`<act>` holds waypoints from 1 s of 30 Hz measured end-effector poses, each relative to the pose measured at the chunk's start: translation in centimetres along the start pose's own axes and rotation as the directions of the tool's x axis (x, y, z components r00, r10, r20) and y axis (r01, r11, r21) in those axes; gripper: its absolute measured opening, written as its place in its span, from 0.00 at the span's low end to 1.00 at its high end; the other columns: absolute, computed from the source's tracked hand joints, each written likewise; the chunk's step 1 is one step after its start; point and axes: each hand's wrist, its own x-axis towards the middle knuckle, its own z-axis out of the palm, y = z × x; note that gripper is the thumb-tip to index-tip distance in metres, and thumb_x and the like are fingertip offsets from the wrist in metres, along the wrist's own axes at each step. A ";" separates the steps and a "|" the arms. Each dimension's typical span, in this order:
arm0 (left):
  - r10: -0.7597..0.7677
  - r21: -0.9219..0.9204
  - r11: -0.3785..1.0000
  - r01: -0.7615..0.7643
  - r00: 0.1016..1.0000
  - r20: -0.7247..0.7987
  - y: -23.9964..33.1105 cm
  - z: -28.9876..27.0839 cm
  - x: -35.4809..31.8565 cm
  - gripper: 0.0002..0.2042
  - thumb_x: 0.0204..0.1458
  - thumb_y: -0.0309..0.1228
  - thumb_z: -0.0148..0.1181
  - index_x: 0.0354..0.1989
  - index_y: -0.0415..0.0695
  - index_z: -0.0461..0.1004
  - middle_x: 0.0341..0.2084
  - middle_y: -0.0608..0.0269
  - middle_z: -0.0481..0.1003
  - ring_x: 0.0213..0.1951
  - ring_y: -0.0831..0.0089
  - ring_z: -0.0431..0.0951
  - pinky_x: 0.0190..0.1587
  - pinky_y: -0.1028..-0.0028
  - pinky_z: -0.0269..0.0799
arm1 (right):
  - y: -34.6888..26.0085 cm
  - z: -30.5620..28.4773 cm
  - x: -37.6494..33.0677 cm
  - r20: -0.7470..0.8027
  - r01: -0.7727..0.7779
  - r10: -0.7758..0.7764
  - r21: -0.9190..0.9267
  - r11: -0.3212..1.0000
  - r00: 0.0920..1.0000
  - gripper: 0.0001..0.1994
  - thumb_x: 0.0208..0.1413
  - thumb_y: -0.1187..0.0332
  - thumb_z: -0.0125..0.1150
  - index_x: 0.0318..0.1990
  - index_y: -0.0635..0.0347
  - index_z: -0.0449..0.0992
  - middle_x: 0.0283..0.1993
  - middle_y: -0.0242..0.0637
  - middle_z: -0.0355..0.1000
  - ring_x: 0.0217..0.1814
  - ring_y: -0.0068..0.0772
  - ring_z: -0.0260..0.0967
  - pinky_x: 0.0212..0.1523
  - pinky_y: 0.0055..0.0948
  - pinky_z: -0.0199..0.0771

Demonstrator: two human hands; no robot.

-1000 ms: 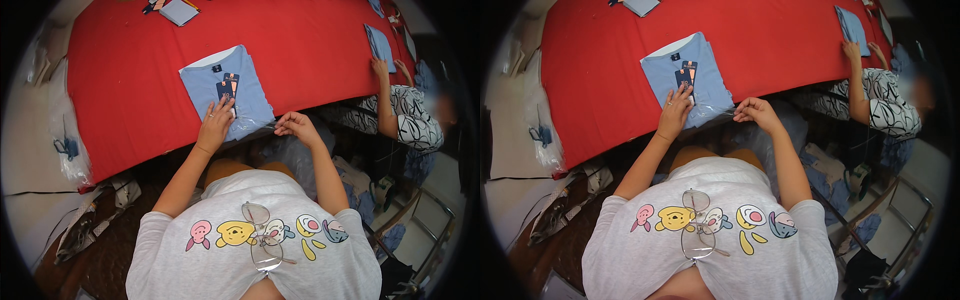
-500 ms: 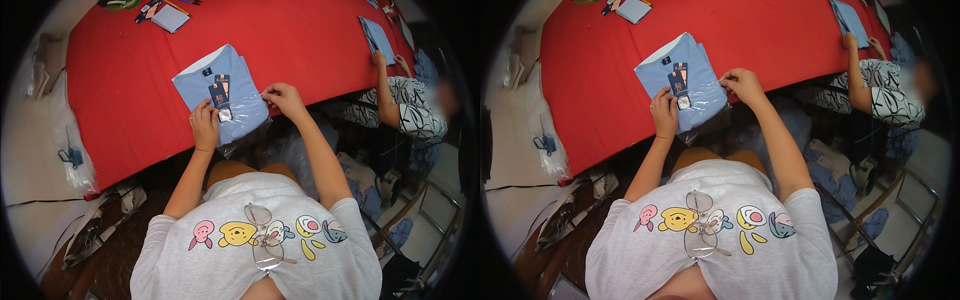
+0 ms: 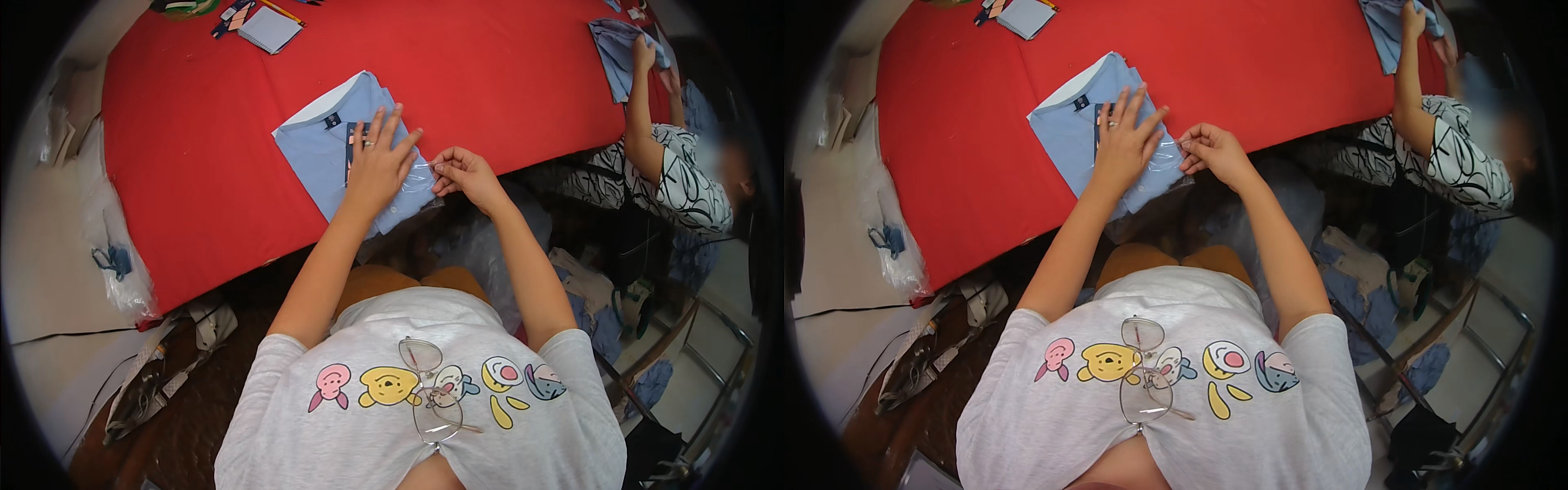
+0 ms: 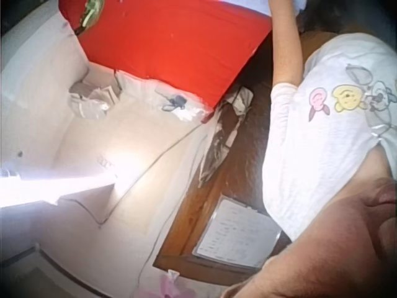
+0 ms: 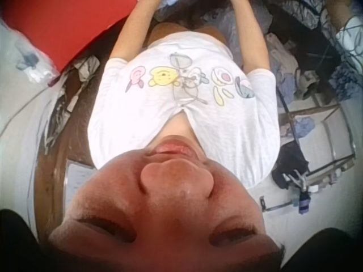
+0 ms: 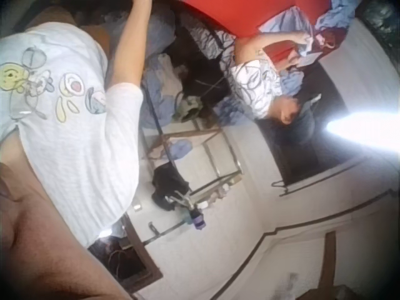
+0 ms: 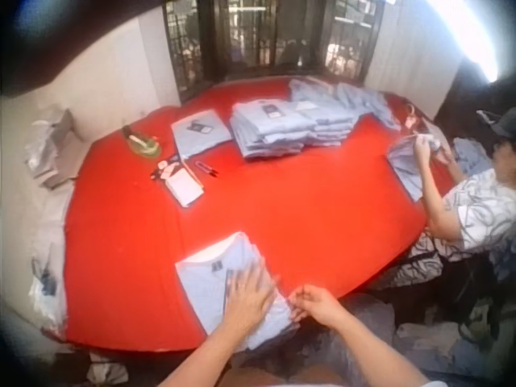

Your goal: The person places a folded blue shirt into a plastic bag, inserts a small tag, and seals the bag by pressing the adhesive strip.

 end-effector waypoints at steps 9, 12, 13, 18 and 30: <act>0.245 -0.206 0.963 -0.176 0.890 0.384 -1.1 0.6 -1.7 0.09 0.66 0.38 0.63 0.46 0.49 0.83 0.57 0.58 0.75 0.75 0.51 0.64 0.80 0.38 0.49 | 4.8 -0.3 -3.2 0.015 0.023 -0.024 0.044 0.999 1.000 0.07 0.72 0.75 0.62 0.52 0.68 0.80 0.44 0.38 0.81 0.44 0.26 0.83 0.50 0.28 0.87; 0.264 -0.259 0.951 -0.171 0.886 0.382 -0.9 0.1 -1.5 0.13 0.63 0.43 0.67 0.47 0.47 0.82 0.58 0.56 0.75 0.76 0.51 0.64 0.80 0.39 0.50 | 6.1 -0.1 -3.8 -0.010 0.010 -0.009 0.111 0.994 1.000 0.07 0.71 0.77 0.62 0.52 0.69 0.80 0.43 0.38 0.81 0.44 0.26 0.83 0.51 0.29 0.87; 0.270 -0.274 0.946 -0.170 0.884 0.381 -0.8 -0.3 -1.5 0.15 0.61 0.44 0.68 0.48 0.47 0.82 0.58 0.55 0.75 0.76 0.50 0.64 0.80 0.39 0.50 | 6.6 0.1 -4.0 -0.014 0.011 -0.009 0.133 0.991 1.000 0.07 0.71 0.77 0.62 0.52 0.69 0.80 0.43 0.38 0.82 0.44 0.26 0.83 0.51 0.29 0.87; 0.334 -0.319 0.923 -0.215 0.861 0.385 -0.6 -1.1 -1.3 0.21 0.55 0.46 0.73 0.50 0.46 0.82 0.59 0.53 0.75 0.75 0.48 0.65 0.80 0.39 0.52 | 7.9 1.3 -4.0 -0.158 0.173 -0.173 -0.013 0.985 0.972 0.05 0.71 0.77 0.62 0.48 0.66 0.83 0.40 0.36 0.83 0.39 0.23 0.82 0.46 0.26 0.86; 0.423 -0.351 0.894 -0.277 0.780 0.462 -0.2 -1.2 -1.3 0.19 0.57 0.46 0.72 0.49 0.46 0.82 0.57 0.54 0.75 0.74 0.48 0.67 0.79 0.40 0.52 | 7.4 0.1 -5.0 0.161 -0.075 0.009 0.405 0.911 0.987 0.08 0.72 0.74 0.62 0.54 0.62 0.76 0.43 0.36 0.82 0.38 0.27 0.84 0.39 0.25 0.85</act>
